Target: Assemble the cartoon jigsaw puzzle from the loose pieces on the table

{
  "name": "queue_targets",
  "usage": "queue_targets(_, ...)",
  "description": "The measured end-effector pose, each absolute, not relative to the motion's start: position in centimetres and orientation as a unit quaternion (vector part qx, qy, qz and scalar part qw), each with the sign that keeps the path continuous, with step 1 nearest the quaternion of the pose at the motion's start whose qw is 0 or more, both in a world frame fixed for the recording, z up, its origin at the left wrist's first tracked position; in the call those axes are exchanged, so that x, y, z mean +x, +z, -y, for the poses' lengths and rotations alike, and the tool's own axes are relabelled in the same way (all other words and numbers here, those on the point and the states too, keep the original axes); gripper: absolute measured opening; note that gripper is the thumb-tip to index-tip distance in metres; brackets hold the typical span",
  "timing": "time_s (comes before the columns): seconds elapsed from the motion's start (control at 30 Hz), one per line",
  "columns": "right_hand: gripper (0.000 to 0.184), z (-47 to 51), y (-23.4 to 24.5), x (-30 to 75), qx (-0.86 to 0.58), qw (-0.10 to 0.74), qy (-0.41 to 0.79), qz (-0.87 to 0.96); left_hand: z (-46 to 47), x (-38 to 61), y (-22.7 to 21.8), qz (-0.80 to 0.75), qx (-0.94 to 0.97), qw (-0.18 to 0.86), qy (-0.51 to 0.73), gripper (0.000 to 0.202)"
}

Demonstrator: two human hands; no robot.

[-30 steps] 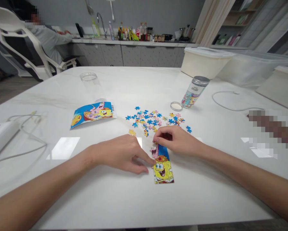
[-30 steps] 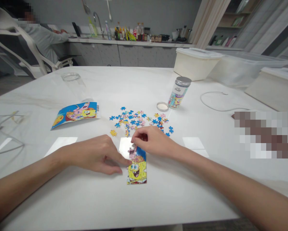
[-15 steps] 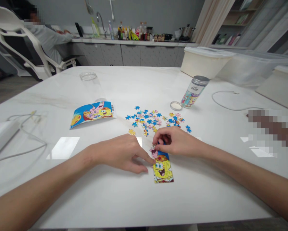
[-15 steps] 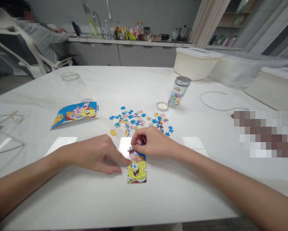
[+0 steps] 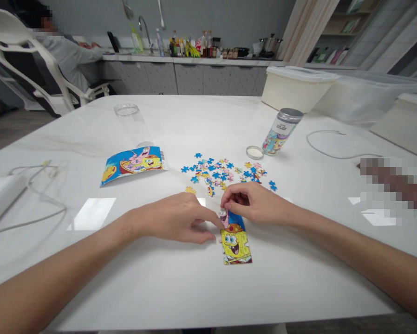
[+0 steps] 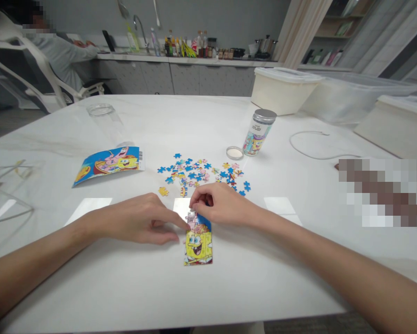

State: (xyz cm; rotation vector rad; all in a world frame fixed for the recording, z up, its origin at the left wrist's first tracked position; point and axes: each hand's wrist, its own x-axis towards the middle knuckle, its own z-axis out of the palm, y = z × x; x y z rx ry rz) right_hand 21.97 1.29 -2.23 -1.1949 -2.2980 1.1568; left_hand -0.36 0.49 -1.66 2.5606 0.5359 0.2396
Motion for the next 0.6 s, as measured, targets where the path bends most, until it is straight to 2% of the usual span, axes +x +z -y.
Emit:
queue_targets(0.13, 0.013, -1.3, -2.2, 22.0, -0.414, 0.150, 0.409, 0.799, -0.6, -0.3, -2.1, -0.209, 0.952, 0.180, 0.132, 0.022)
queue_targets(0.6, 0.012, -1.3, -2.1, 22.0, -0.414, 0.148, 0.417, 0.796, -0.5, -0.4, -2.8, -0.175, 0.974, 0.058, 0.132, 0.023)
